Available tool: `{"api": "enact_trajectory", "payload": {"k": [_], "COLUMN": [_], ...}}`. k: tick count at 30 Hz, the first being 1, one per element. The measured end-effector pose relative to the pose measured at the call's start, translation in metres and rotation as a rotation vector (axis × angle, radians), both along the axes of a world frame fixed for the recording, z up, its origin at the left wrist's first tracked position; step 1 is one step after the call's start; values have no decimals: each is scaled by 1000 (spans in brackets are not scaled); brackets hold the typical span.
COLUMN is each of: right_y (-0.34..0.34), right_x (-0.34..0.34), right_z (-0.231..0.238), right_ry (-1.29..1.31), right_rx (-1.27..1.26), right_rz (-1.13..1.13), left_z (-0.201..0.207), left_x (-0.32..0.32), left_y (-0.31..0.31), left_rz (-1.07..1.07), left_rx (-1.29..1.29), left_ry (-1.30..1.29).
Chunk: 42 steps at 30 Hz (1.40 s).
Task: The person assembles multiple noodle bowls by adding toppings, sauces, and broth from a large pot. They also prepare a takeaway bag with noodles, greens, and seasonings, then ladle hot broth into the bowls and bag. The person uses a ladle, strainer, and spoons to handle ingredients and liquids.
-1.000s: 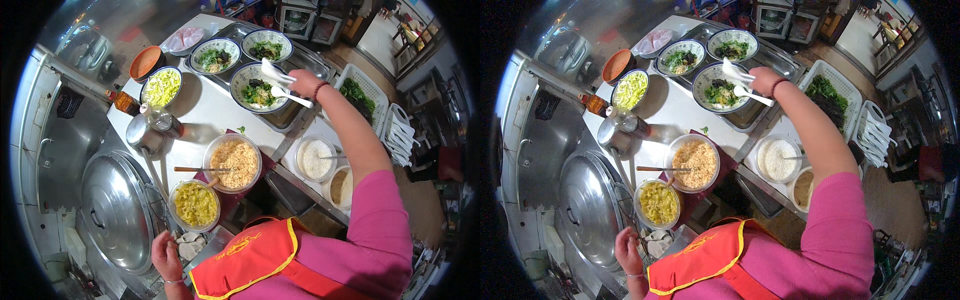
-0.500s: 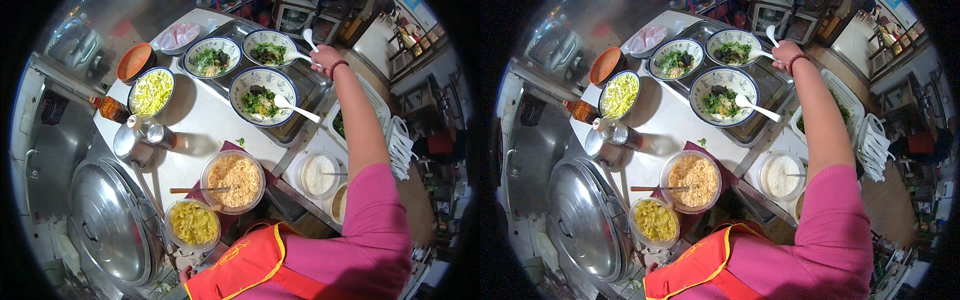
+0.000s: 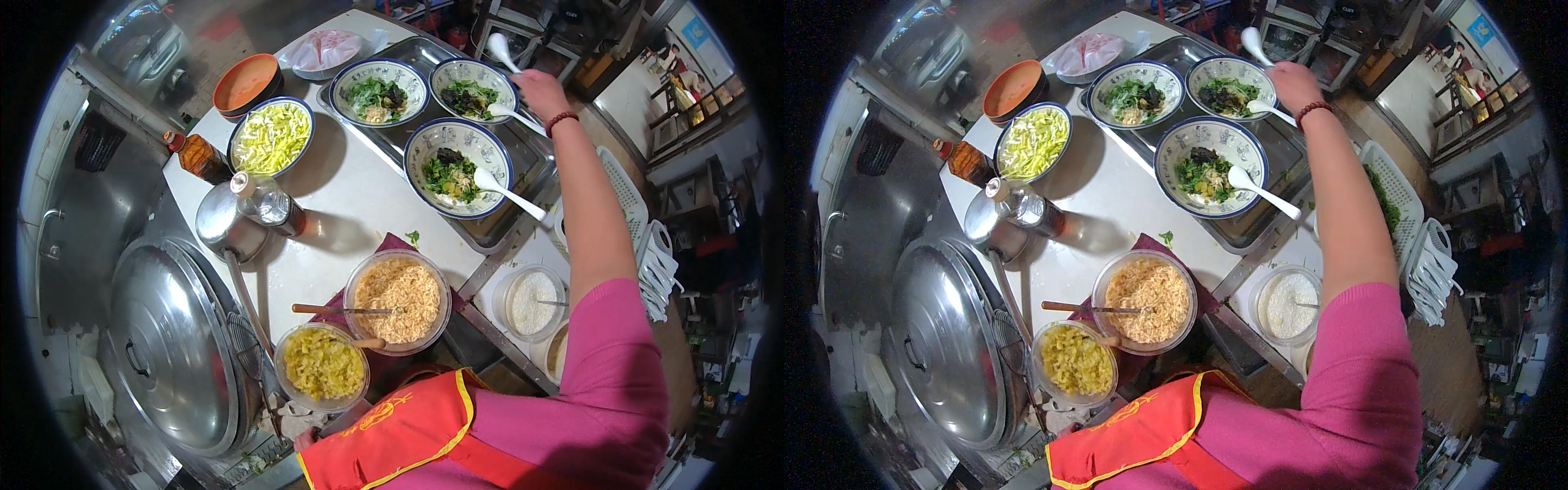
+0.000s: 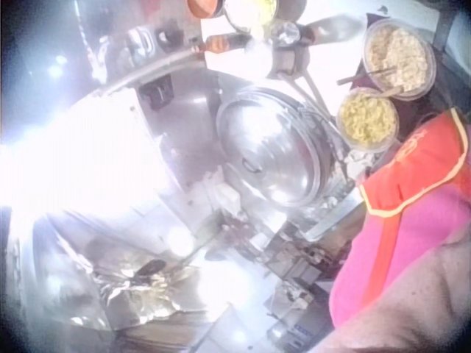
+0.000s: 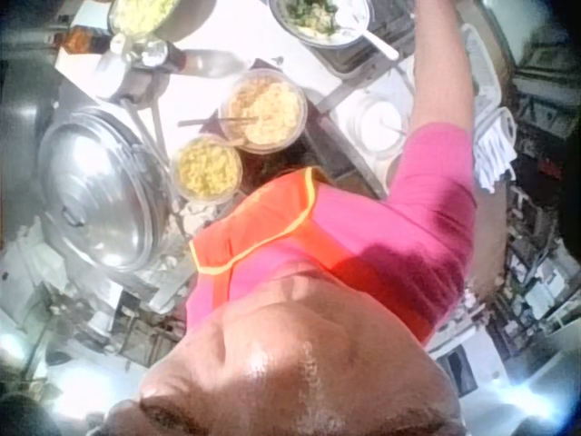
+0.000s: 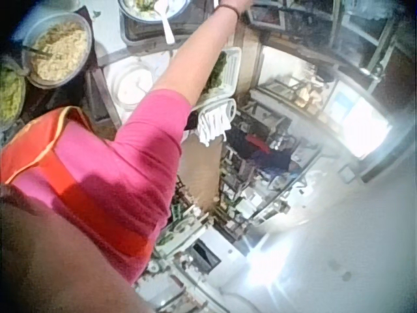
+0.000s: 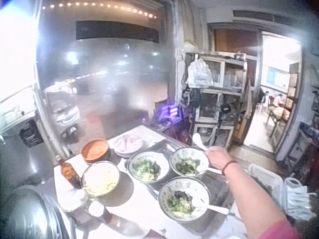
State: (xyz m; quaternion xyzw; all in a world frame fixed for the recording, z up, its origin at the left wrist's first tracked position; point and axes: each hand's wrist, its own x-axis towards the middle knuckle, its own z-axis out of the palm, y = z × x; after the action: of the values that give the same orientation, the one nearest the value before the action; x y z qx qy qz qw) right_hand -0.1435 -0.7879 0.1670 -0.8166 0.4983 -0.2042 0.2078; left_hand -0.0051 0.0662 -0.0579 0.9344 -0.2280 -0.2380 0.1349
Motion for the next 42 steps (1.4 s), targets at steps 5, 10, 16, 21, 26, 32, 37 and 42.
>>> {"api": "enact_trajectory", "payload": {"k": [5,10,16,21,26,32,37,42], "right_y": [39,56,60,60,32,63,168,362], "right_x": [63,131,104,0,-29,-31,-6,-1], "right_z": [-1,-29,-22,-1,-30,-17,62,93], "right_ry": [-399,247,278,456,455,202,120,-349], "right_rx": [713,470,-6,-376,-8,-64,-232,-417], "right_rz": [119,97,-79,-459,-273,-527,-152,336], "left_z": [11,-10,3,11,40,92,145,170], "left_x": [-4,-1,-13,-16,-9,14,134,326], "left_y": [-13,-2,-15,-25,-35,-69,-49,-24], "left_rz": [-166,-230,-146,-104,-87,-120,-249,4], "left_rx": [-189,-120,-291,-284,-87,-208,-191,87], "left_ry": [-233,-267,-451,-369,-95,-271,-884,-780]}}
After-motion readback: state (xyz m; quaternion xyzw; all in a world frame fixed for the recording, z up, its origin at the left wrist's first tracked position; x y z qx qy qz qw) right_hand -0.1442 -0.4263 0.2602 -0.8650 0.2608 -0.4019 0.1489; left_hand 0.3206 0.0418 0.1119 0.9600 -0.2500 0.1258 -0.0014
